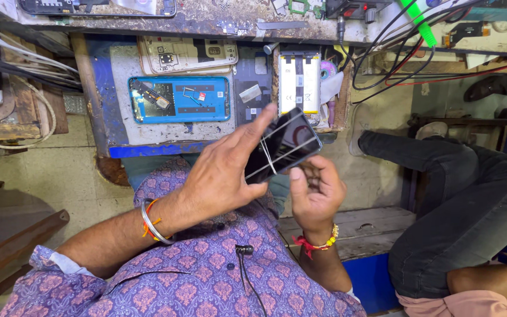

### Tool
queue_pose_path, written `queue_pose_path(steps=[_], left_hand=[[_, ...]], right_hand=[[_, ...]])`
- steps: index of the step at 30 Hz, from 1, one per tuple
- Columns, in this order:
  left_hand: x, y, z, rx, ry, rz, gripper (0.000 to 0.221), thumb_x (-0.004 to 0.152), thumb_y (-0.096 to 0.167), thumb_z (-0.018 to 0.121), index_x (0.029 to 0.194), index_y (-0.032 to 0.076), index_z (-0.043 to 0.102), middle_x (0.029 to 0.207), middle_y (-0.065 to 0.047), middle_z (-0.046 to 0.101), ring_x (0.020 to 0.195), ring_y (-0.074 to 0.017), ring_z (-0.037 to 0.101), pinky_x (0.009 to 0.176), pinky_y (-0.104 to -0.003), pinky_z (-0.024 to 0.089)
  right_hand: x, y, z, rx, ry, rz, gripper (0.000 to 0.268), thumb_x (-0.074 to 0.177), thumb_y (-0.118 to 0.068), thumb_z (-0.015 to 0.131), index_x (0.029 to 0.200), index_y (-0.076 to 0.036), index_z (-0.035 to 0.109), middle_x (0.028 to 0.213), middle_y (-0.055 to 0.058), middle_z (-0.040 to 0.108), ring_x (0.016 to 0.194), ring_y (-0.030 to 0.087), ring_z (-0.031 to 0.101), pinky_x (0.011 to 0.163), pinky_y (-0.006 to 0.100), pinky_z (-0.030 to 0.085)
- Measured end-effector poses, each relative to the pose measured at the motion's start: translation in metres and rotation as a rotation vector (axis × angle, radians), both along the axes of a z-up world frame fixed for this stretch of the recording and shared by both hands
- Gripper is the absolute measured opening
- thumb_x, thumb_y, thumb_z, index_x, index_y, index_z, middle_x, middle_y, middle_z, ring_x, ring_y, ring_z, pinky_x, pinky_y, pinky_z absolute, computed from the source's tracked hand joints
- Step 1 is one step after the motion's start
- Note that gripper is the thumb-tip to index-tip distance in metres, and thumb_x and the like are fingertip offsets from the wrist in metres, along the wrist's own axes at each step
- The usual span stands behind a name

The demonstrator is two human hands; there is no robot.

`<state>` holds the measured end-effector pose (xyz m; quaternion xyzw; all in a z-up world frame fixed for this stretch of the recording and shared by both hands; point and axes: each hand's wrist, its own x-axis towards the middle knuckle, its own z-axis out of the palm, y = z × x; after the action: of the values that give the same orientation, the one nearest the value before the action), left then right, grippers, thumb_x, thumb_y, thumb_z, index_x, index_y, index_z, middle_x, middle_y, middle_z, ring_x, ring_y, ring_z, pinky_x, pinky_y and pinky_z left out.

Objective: The person replaces a phone screen by wiping the device with a cloth, applying adhesive or rubber bands to secure components, and connecting a charging cable to test the screen function.

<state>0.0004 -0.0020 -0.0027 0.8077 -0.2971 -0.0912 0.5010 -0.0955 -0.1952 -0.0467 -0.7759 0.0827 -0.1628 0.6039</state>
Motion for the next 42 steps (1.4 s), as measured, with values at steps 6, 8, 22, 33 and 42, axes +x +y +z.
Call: queue_pose_path(steps=[6, 8, 22, 33, 42], left_hand=[[0.004, 0.0, -0.001, 0.234, 0.381, 0.087, 0.116, 0.072, 0.028, 0.087, 0.158, 0.007, 0.012, 0.122, -0.025, 0.064, 0.109, -0.0426, 0.066, 0.092, -0.048, 0.054], [0.003, -0.001, -0.004, 0.179, 0.216, 0.091, 0.117, 0.071, 0.027, 0.089, 0.156, 0.004, 0.013, 0.126, -0.029, 0.061, 0.112, -0.0444, 0.064, 0.093, -0.048, 0.054], [0.0, 0.004, -0.005, 0.071, -0.106, 0.047, 0.104, 0.061, 0.017, 0.088, 0.151, 0.002, 0.038, 0.134, -0.025, 0.061, 0.119, -0.0421, 0.062, 0.099, -0.046, 0.051], [-0.002, 0.013, -0.019, 0.188, 0.255, 0.237, 0.082, 0.062, 0.026, 0.092, 0.128, 0.001, 0.051, 0.11, -0.019, 0.071, 0.097, -0.0305, 0.074, 0.085, -0.04, 0.059], [-0.011, 0.02, -0.034, -0.448, 0.601, -0.099, 0.1, 0.072, 0.015, 0.084, 0.153, 0.0, 0.027, 0.127, -0.005, 0.057, 0.118, -0.0176, 0.056, 0.102, -0.028, 0.043]], right_hand=[[0.011, 0.014, 0.015, -0.614, -0.156, 0.039, 0.03, 0.088, -0.007, 0.083, 0.111, 0.006, 0.069, 0.097, 0.015, 0.077, 0.086, 0.022, 0.078, 0.075, 0.03, 0.06], [0.013, 0.015, 0.015, -0.645, -0.18, 0.033, 0.026, 0.088, -0.007, 0.083, 0.108, 0.004, 0.071, 0.097, 0.016, 0.077, 0.084, 0.024, 0.078, 0.074, 0.031, 0.059], [0.007, 0.026, 0.009, -0.669, -0.222, 0.009, 0.013, 0.091, -0.001, 0.08, 0.1, 0.002, 0.071, 0.092, 0.015, 0.076, 0.081, 0.027, 0.077, 0.074, 0.034, 0.06], [0.058, -0.053, 0.034, -0.968, -0.042, -0.045, 0.015, 0.093, -0.01, 0.082, 0.107, -0.008, 0.077, 0.097, 0.008, 0.068, 0.092, 0.027, 0.066, 0.078, 0.04, 0.053], [0.104, -0.062, 0.034, -1.146, 0.214, 0.016, 0.018, 0.082, -0.023, 0.084, 0.091, -0.011, 0.074, 0.092, 0.01, 0.062, 0.094, 0.033, 0.061, 0.072, 0.047, 0.05]])
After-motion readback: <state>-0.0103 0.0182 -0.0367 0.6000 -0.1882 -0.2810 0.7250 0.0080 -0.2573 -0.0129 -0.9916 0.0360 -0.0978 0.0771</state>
